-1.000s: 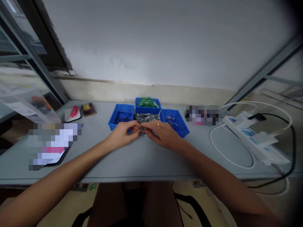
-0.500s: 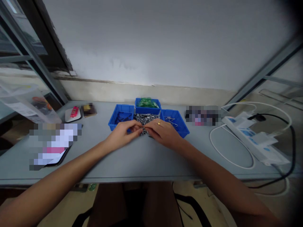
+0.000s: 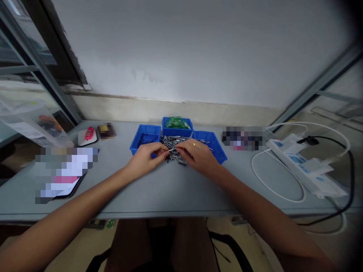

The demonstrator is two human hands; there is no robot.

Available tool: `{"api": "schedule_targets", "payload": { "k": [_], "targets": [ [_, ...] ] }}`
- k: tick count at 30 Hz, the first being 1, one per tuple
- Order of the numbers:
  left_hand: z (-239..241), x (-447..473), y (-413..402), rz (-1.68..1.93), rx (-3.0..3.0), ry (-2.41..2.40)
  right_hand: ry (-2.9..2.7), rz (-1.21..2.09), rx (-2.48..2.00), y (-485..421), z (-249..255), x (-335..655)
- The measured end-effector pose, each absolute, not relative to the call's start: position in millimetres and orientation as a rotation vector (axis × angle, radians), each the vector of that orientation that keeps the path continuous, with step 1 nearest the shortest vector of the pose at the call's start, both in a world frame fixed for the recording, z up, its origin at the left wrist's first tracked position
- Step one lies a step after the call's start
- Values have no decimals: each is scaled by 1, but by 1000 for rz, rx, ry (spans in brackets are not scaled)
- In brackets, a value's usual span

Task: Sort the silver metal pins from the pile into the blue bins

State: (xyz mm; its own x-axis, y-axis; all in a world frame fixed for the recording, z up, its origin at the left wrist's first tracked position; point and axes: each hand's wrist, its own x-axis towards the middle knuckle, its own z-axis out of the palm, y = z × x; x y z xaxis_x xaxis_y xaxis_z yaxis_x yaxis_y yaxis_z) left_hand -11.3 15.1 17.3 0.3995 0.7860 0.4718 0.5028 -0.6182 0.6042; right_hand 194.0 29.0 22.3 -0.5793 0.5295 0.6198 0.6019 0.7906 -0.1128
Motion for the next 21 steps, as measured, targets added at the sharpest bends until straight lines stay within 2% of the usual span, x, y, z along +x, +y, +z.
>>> {"api": "schedule_targets", "payload": {
  "k": [21],
  "targets": [
    [18,-13,16,1160,2275,1150,-2363,-144,-893,31,21,194]
  ]
}}
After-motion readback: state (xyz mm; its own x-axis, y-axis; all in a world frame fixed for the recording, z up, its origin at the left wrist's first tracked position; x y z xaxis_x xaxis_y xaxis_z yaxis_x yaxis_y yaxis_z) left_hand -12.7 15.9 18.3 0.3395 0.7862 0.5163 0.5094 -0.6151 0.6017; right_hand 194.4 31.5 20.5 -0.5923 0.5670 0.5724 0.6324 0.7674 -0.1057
